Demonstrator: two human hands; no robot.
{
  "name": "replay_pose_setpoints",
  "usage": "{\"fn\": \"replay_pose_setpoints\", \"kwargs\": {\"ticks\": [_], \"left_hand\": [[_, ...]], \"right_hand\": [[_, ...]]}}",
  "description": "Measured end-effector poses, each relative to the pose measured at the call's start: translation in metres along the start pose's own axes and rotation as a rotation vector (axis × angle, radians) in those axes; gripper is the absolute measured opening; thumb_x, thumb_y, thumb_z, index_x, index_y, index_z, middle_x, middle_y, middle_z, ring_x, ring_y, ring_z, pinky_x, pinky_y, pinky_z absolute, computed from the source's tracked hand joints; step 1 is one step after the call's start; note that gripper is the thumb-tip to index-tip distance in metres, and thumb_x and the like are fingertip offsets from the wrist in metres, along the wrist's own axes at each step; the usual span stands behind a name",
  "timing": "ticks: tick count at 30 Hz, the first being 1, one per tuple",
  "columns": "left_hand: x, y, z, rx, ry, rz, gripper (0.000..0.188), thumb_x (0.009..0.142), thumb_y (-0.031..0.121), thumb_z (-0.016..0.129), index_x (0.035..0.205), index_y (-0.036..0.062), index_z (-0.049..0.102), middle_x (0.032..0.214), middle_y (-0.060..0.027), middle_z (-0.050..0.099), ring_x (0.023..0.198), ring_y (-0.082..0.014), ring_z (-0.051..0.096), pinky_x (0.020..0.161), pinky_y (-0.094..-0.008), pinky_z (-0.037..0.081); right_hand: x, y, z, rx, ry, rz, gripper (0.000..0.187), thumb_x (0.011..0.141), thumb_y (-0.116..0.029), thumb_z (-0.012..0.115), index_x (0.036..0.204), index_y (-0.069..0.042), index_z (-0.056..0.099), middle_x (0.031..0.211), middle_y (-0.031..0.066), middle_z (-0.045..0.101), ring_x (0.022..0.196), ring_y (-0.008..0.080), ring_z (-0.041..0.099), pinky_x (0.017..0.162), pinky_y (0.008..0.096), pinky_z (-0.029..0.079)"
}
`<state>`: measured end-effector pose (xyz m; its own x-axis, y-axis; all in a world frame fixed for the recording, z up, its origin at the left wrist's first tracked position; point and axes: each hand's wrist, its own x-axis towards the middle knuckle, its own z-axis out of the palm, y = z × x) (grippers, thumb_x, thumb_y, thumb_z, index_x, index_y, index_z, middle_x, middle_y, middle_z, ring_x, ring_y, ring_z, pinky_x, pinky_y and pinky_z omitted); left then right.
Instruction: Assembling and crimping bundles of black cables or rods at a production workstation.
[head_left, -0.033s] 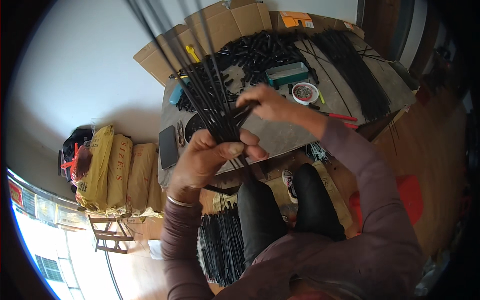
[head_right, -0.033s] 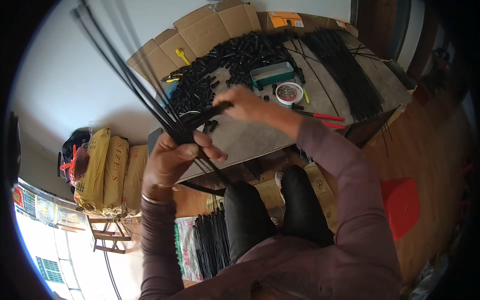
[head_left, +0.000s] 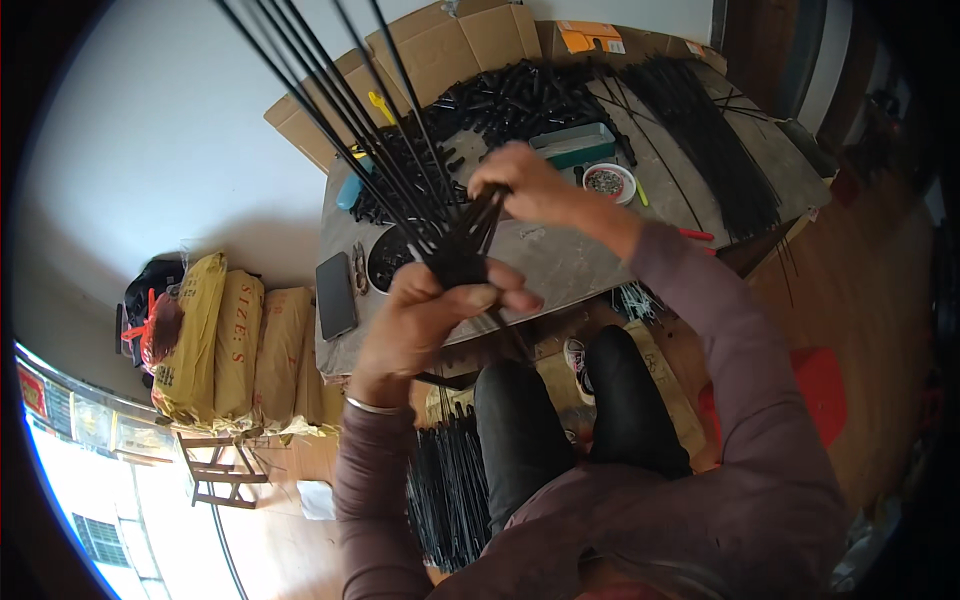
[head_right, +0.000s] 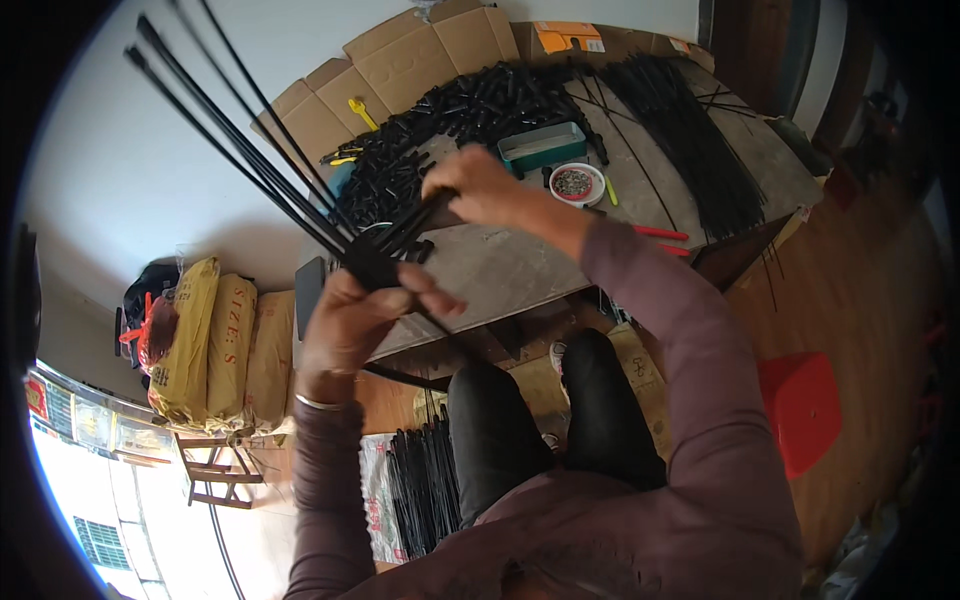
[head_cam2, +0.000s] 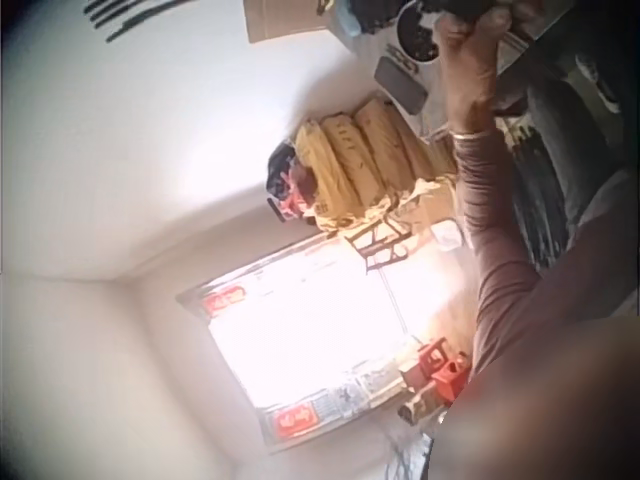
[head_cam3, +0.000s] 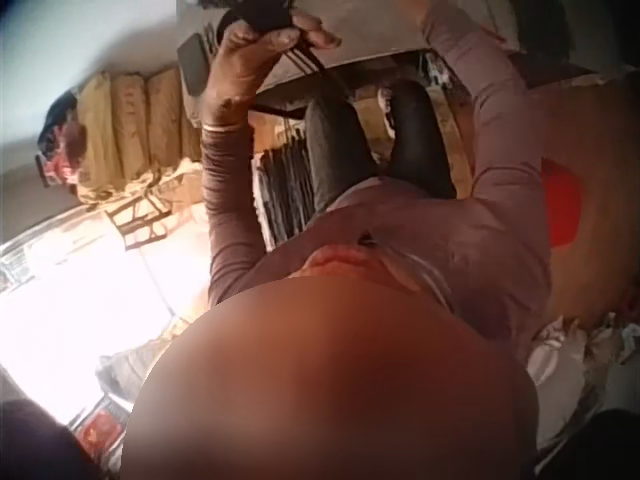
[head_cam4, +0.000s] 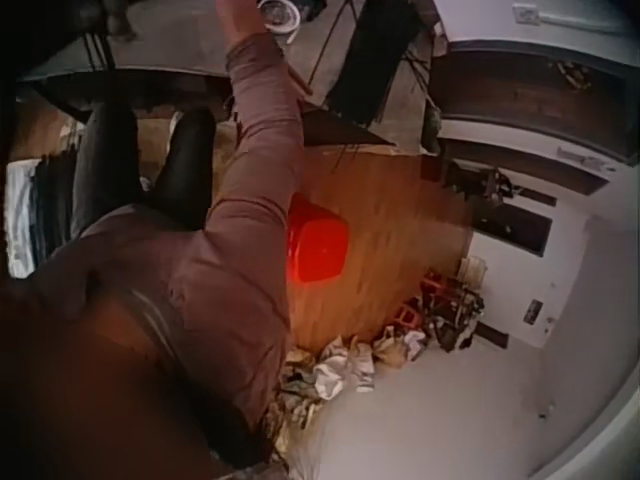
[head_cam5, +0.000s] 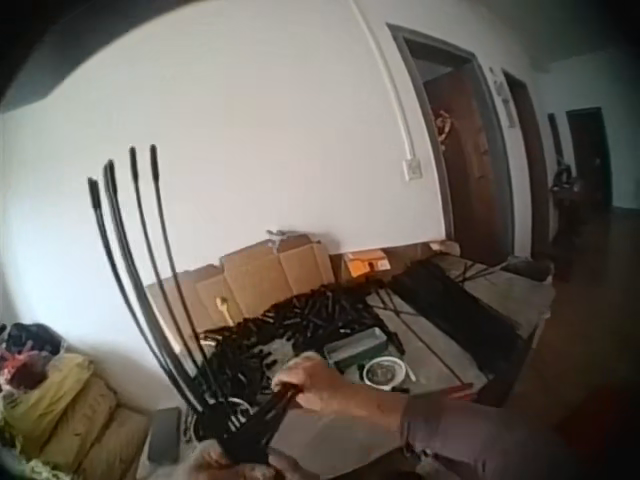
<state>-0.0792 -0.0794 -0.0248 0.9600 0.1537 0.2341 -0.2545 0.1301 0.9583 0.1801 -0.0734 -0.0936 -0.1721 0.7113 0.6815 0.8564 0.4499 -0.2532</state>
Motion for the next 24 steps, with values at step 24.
{"fn": "replay_pose_setpoints", "kwargs": {"ticks": [24], "left_hand": [[0.020, -0.062, -0.003, 0.217, 0.684, 0.244, 0.048, 0.098, 0.023, 0.053, 0.137, -0.0023, 0.042, 0.121, -0.0152, 0.060, 0.107, -0.0170, 0.059, 0.092, -0.0308, 0.047]], "right_hand": [[-0.040, -0.084, -0.012, 1.247, -0.256, 0.506, 0.023, 0.096, -0.013, 0.052, 0.110, 0.003, 0.061, 0.090, 0.0107, 0.069, 0.085, 0.0197, 0.067, 0.081, 0.0308, 0.054]]}}
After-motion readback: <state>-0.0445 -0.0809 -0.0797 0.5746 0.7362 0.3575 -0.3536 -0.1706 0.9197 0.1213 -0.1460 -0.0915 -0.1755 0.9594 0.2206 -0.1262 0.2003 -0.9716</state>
